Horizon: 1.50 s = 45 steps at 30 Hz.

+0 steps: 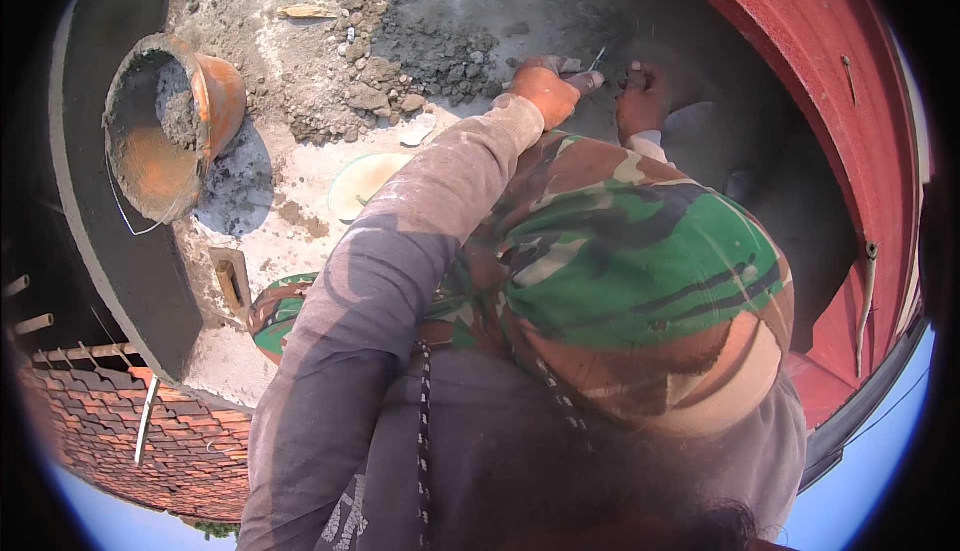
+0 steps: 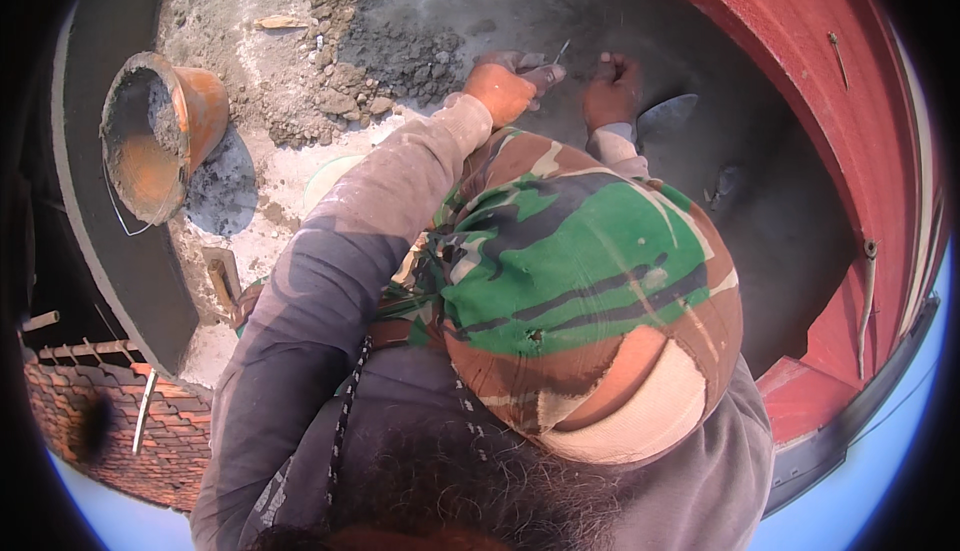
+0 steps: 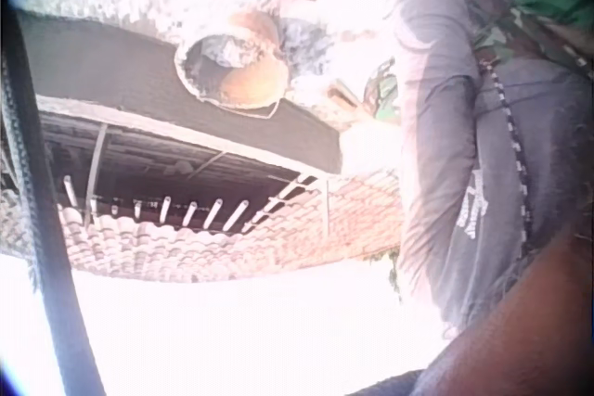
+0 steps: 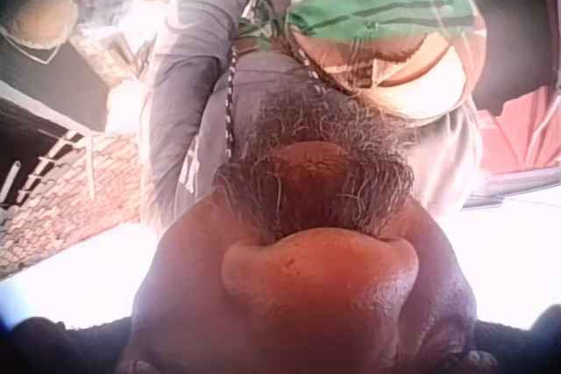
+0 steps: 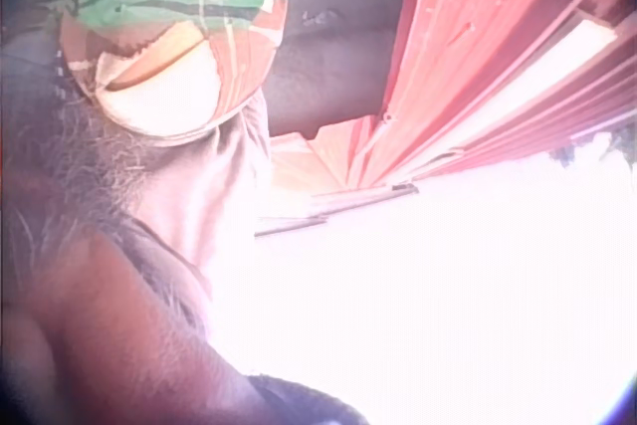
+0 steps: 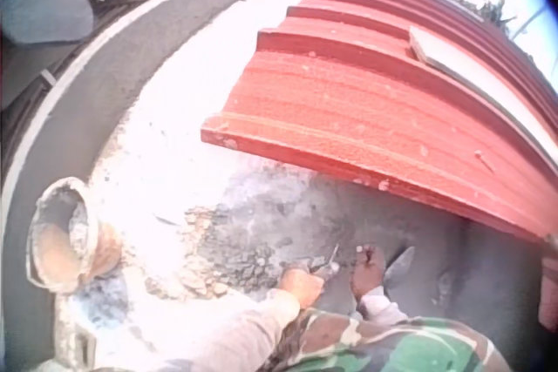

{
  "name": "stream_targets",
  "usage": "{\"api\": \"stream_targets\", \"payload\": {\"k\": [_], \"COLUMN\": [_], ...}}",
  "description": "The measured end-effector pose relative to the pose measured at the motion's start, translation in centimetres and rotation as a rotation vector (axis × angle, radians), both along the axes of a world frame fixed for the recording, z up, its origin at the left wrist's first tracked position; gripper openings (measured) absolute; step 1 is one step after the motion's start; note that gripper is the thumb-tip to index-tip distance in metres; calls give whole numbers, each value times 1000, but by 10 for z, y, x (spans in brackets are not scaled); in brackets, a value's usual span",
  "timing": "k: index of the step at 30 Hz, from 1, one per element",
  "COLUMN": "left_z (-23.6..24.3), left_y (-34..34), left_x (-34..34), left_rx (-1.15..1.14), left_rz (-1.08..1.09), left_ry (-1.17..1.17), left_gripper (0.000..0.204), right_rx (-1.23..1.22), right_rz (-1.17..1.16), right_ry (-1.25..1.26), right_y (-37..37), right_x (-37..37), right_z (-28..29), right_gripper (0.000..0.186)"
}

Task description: The person applies wet plaster or mortar to a narrow concrete ledge and wall section using a trowel and a wooden float. The person scoops mortar from a bucket with the trowel, applies it to the surface, and then uses the float to smooth and level the plaster along the edge.

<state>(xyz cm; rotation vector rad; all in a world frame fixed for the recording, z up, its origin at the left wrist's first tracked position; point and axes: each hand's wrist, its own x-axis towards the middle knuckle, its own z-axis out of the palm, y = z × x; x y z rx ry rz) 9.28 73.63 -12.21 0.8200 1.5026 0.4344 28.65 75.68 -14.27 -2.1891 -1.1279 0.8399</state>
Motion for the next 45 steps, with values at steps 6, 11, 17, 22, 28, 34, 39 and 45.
{"api": "stream_targets", "payload": {"k": [6, 11, 17, 22, 28, 34, 39, 45], "left_z": [13, -3, -16, -20, 60, 59, 46, 49], "left_y": [-21, -46, -49, -39, 22, -21, -102, -137], "left_x": [-36, -66, -58, -29, 17, -65, -188, -262], "left_rx": [453, 788, 934, 770, 380, 492, 358, 272], "left_rz": [-667, -924, -883, -910, -763, -248, -46, 163], "left_ry": [490, 600, 600, 667, 201, 194, 167, 590], "left_gripper": [43, 26, 30, 36, 40, 29, 20, 35], "right_rx": [60, -33, -258, -273, -166, -87, 9, 23], "right_rz": [34, -294, -386, -279, 54, 739, 1340, 1576], "right_ry": [-434, -839, -793, -757, -649, -313, 87, 255], "right_y": [-25, -90, -123, -124, -115, -117, -141, -147], "right_x": [66, 80, 111, 111, 67, -63, -179, -235], "right_z": [4, -16, -25, -18, 0, 16, 10, 27], "right_gripper": [32, 35, 34, 33, 32, 32, 31, 31]}}
